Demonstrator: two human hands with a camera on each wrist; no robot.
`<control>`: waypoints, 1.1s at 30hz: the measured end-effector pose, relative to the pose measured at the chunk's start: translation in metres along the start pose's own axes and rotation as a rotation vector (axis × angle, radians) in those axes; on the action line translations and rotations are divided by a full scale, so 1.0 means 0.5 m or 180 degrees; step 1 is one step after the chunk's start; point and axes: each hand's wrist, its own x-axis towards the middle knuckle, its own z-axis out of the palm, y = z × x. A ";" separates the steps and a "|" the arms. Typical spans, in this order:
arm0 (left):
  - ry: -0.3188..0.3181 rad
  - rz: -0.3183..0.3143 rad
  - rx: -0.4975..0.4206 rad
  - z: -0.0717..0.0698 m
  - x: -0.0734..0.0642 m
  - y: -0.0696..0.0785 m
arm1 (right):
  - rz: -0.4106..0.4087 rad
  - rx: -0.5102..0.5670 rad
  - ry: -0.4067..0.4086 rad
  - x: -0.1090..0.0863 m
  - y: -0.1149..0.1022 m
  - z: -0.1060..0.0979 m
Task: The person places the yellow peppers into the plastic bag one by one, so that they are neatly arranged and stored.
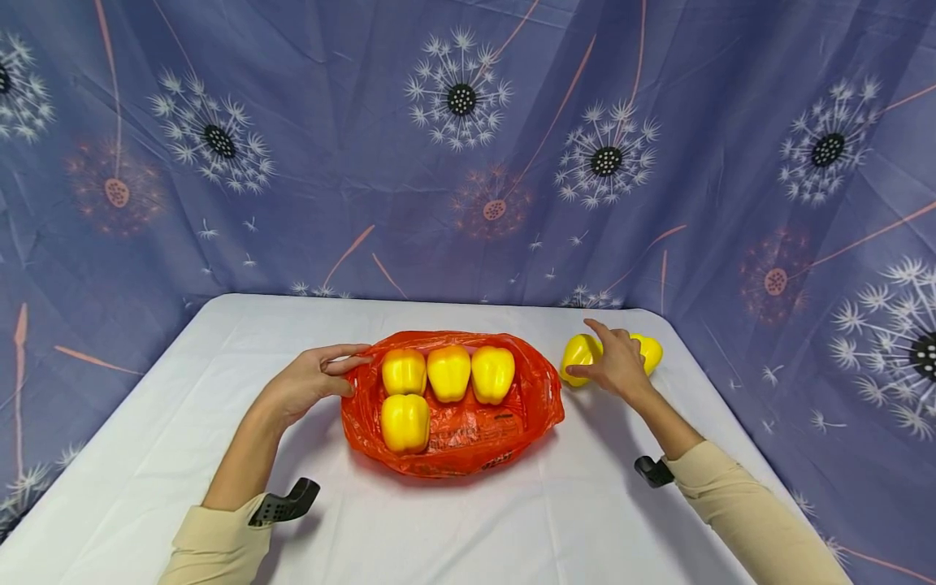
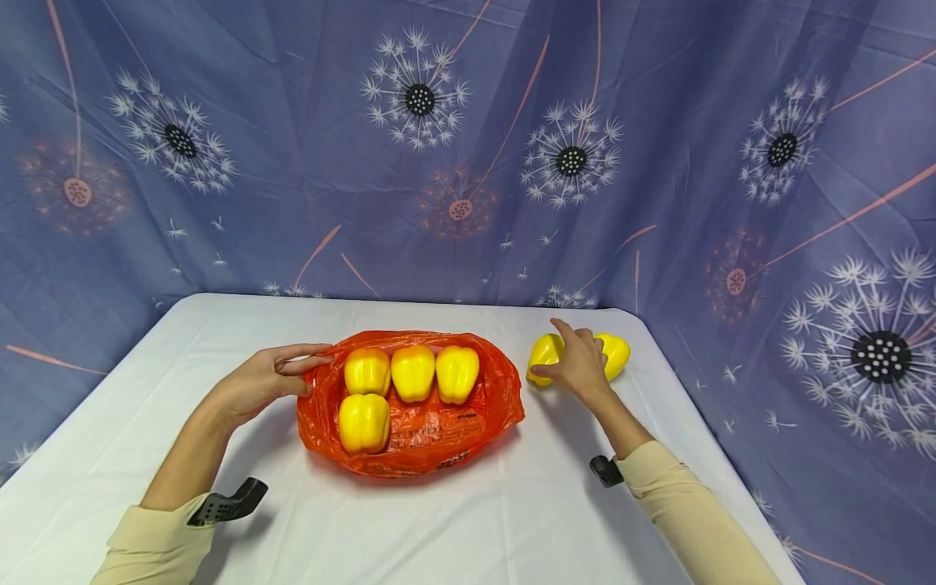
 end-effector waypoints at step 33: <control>0.0011 -0.0012 0.0040 0.000 0.001 -0.002 | -0.0008 -0.0003 0.0054 -0.002 0.028 0.028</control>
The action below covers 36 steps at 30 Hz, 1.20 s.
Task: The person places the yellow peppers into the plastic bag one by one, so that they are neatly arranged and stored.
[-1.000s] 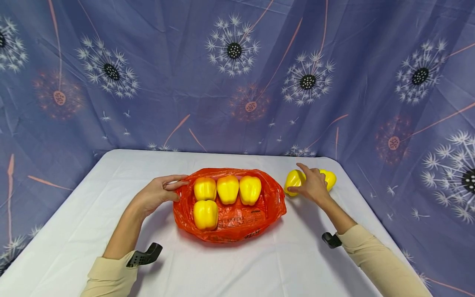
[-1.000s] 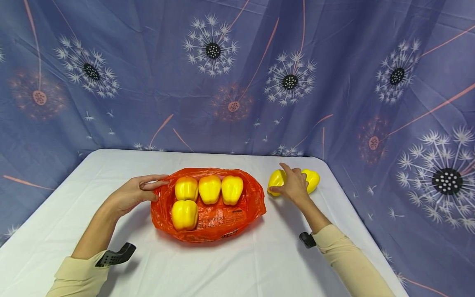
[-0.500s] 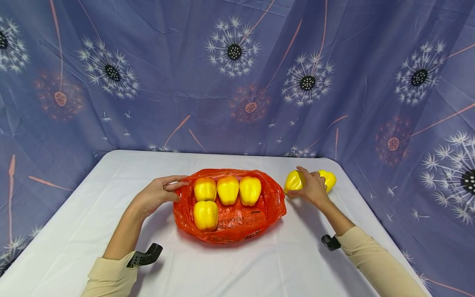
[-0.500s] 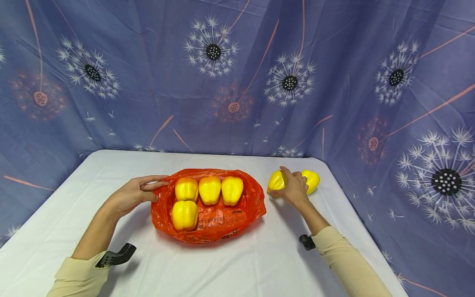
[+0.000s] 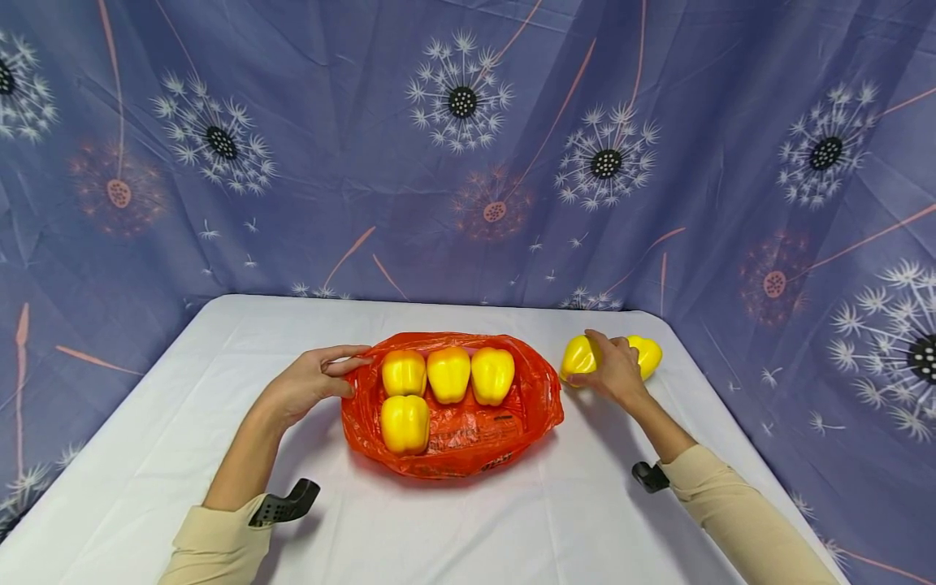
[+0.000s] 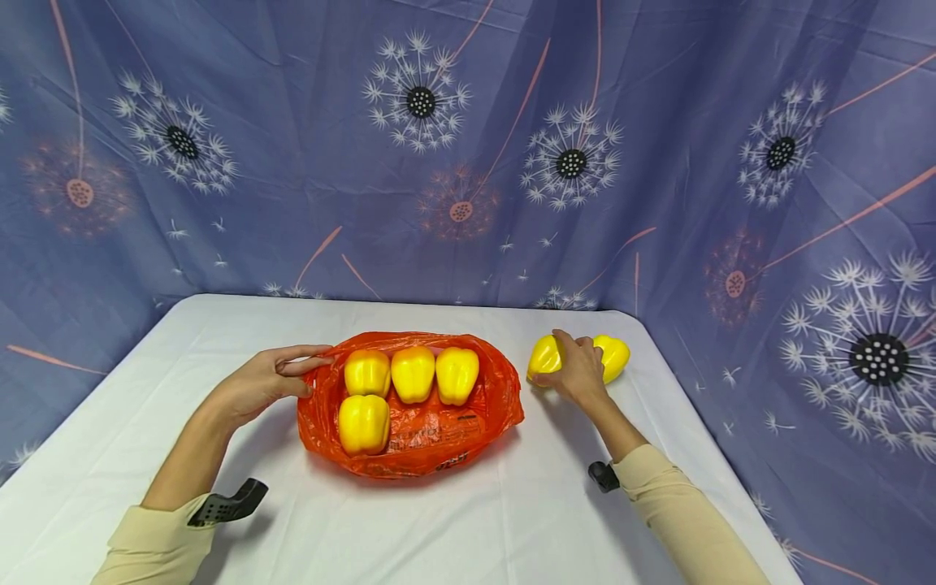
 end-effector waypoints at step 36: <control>-0.0018 0.0033 0.0004 0.001 -0.002 0.004 | -0.0025 0.0134 -0.0022 0.007 0.012 0.006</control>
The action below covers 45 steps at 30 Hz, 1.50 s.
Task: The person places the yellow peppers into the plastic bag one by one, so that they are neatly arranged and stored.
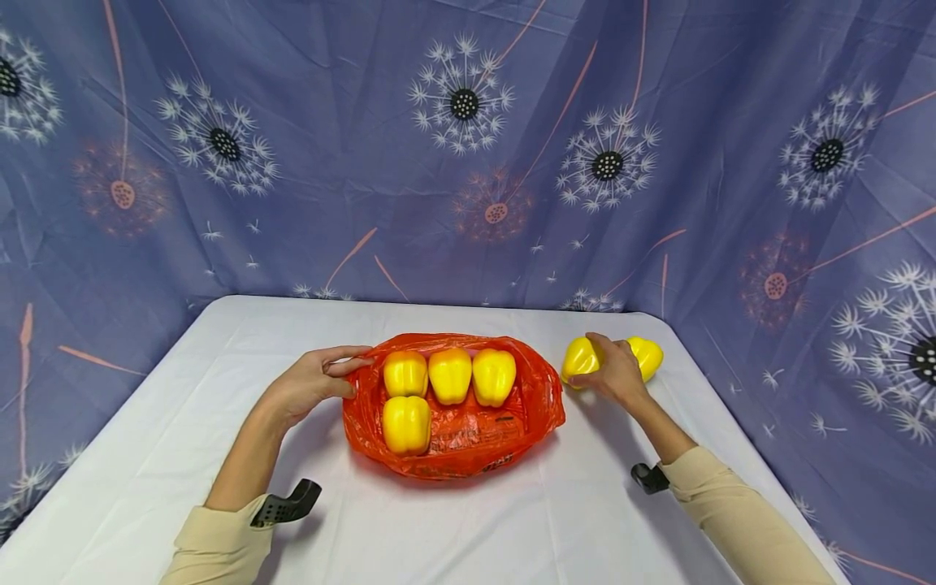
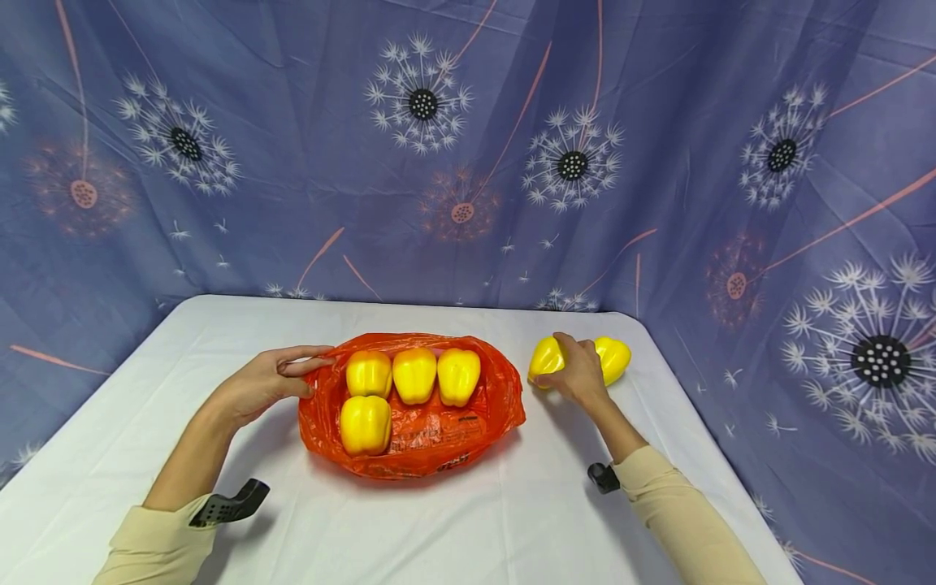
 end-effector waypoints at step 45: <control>-0.0017 -0.0047 -0.0009 -0.001 0.003 -0.003 | -0.0397 0.0154 0.0238 -0.028 -0.140 -0.090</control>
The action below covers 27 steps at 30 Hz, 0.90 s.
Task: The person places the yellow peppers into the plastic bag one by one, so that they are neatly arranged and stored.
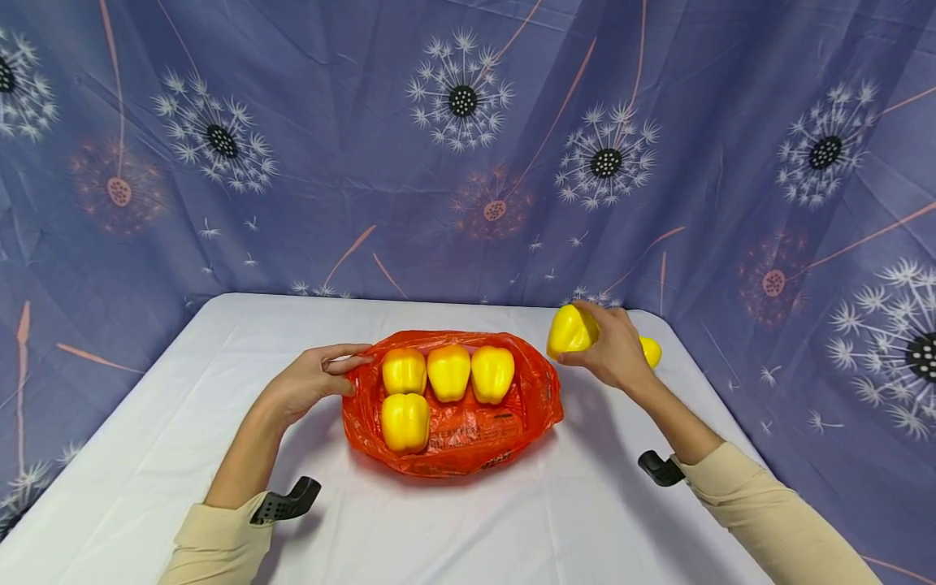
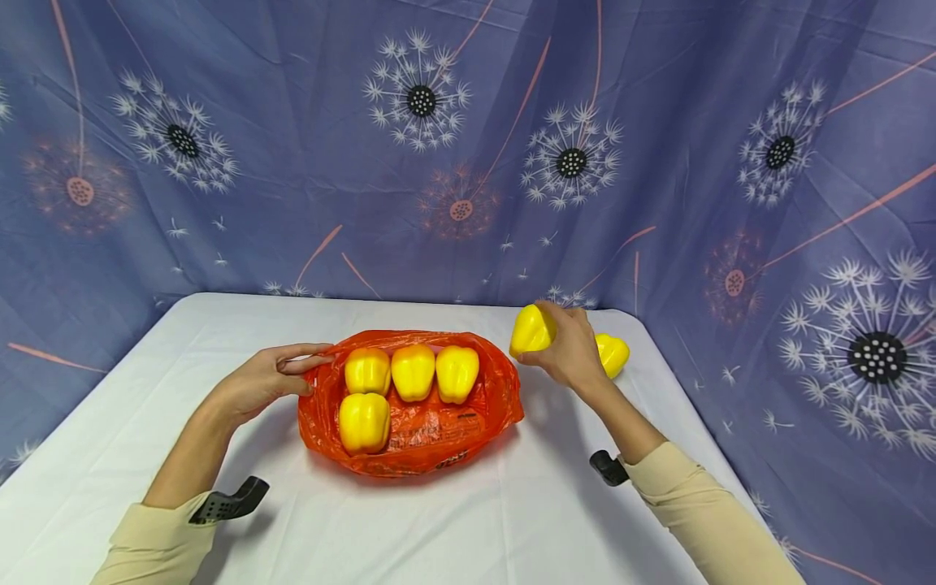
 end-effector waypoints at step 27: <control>-0.0012 0.0053 0.0027 0.002 0.002 0.000 | -0.0380 0.0187 -0.0414 -0.041 -0.149 0.044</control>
